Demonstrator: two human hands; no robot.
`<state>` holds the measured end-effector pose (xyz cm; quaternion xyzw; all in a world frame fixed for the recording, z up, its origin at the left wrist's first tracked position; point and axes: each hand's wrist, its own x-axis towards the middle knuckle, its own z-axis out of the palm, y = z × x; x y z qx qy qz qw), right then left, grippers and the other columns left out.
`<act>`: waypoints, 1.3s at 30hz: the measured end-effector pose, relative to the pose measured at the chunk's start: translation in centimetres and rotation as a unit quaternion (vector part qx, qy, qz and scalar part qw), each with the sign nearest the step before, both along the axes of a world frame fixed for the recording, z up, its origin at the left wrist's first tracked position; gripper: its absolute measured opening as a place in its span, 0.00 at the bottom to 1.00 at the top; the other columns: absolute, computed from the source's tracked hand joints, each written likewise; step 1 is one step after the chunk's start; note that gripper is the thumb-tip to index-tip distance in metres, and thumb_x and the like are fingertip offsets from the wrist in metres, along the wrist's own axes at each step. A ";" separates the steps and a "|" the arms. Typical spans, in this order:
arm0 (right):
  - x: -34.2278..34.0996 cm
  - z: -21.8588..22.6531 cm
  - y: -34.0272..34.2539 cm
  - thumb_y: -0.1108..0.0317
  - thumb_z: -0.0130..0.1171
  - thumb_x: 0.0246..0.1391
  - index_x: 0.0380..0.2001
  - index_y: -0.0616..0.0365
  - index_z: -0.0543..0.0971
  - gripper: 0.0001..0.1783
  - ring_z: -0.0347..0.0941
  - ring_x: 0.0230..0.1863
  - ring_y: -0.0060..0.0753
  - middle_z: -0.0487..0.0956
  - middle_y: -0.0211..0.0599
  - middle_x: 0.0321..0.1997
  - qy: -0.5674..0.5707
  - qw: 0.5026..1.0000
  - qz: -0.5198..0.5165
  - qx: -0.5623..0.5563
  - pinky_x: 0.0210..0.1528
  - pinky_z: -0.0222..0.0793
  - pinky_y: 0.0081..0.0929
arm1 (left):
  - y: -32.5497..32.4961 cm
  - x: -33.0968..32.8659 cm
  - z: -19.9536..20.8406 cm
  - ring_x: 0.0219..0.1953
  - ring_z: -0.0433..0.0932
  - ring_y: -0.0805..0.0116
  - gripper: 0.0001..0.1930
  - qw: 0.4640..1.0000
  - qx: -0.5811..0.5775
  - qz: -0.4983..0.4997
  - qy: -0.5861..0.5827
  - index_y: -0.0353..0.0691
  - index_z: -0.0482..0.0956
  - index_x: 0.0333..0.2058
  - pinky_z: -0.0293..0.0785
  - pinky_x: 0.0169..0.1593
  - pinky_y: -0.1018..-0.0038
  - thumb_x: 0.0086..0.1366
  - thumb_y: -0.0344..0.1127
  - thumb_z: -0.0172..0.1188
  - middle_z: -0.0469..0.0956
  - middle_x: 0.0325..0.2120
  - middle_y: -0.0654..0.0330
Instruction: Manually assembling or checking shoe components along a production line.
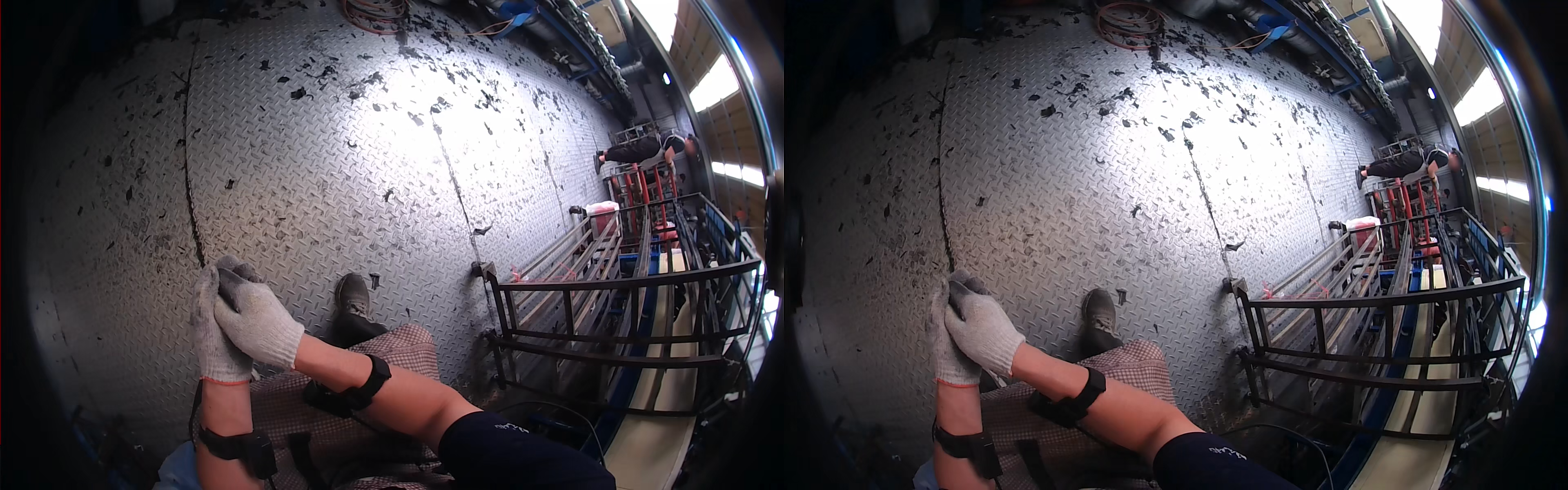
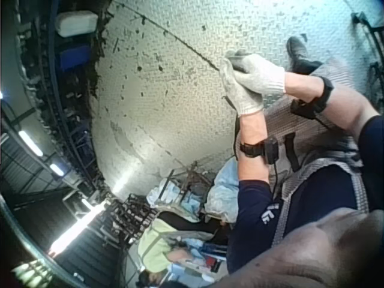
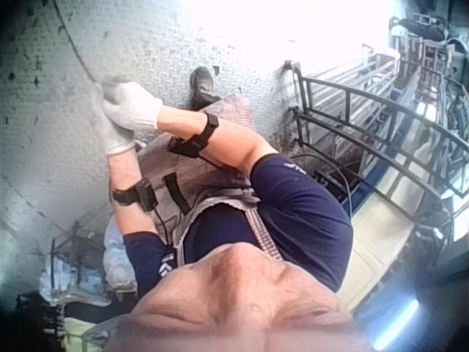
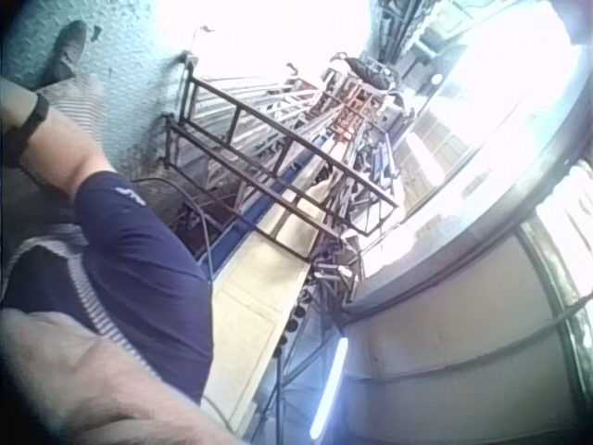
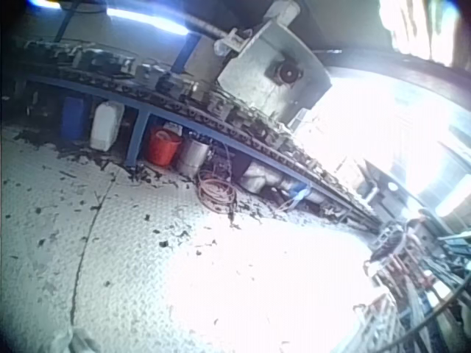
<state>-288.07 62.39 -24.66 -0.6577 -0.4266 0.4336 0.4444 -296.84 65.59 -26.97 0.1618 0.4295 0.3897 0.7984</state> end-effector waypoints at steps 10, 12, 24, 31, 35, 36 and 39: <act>0.4 1.1 0.1 0.62 0.50 0.63 0.47 0.69 0.76 0.20 0.74 0.48 0.67 0.78 0.66 0.44 0.011 0.998 0.022 -0.049 0.51 0.70 0.50 | 0.1 -0.3 -0.8 0.45 0.79 0.62 0.17 0.999 -0.028 0.008 -0.032 0.35 0.75 0.51 0.78 0.51 0.66 0.71 0.41 0.55 0.79 0.43 0.54; 0.4 1.3 0.1 0.62 0.49 0.63 0.47 0.70 0.76 0.20 0.75 0.47 0.67 0.78 0.66 0.43 0.014 0.998 0.026 -0.055 0.50 0.70 0.50 | 0.1 -0.3 -0.7 0.45 0.79 0.62 0.18 0.999 -0.029 0.007 -0.037 0.35 0.75 0.52 0.78 0.51 0.66 0.71 0.41 0.54 0.79 0.44 0.54; 0.1 0.6 0.2 0.63 0.49 0.62 0.48 0.71 0.76 0.20 0.75 0.47 0.68 0.79 0.66 0.42 0.008 1.000 0.011 -0.016 0.50 0.71 0.51 | 0.0 -0.7 -1.1 0.44 0.80 0.62 0.17 0.999 -0.014 -0.012 -0.033 0.35 0.76 0.51 0.77 0.51 0.65 0.72 0.42 0.54 0.79 0.43 0.54; 0.3 0.9 0.2 0.63 0.49 0.62 0.47 0.70 0.76 0.19 0.75 0.47 0.68 0.79 0.66 0.42 0.007 0.999 0.021 -0.029 0.50 0.71 0.51 | -0.1 -0.5 -1.3 0.45 0.80 0.62 0.17 0.998 -0.019 0.009 -0.057 0.35 0.76 0.52 0.77 0.51 0.66 0.72 0.41 0.53 0.79 0.44 0.54; 0.4 1.0 0.2 0.63 0.49 0.62 0.47 0.70 0.76 0.20 0.75 0.46 0.68 0.79 0.66 0.42 0.013 0.999 0.019 -0.038 0.50 0.71 0.51 | -0.1 -0.8 -1.4 0.46 0.80 0.62 0.18 0.998 -0.017 -0.002 -0.053 0.35 0.75 0.53 0.77 0.53 0.66 0.73 0.42 0.52 0.79 0.45 0.54; 0.4 0.9 0.2 0.63 0.49 0.63 0.47 0.70 0.76 0.20 0.76 0.46 0.68 0.79 0.66 0.42 0.015 0.999 0.019 -0.038 0.50 0.71 0.51 | -0.1 -0.7 -1.3 0.46 0.80 0.62 0.18 0.998 -0.017 -0.002 -0.053 0.35 0.75 0.53 0.77 0.53 0.66 0.73 0.42 0.52 0.79 0.45 0.54; 0.4 1.2 0.2 0.63 0.49 0.62 0.47 0.70 0.76 0.20 0.76 0.46 0.67 0.79 0.66 0.42 0.016 0.998 0.025 -0.049 0.49 0.71 0.51 | -0.2 -0.6 -1.1 0.46 0.80 0.62 0.18 0.999 -0.021 0.002 -0.050 0.35 0.75 0.54 0.77 0.53 0.66 0.73 0.42 0.52 0.79 0.46 0.54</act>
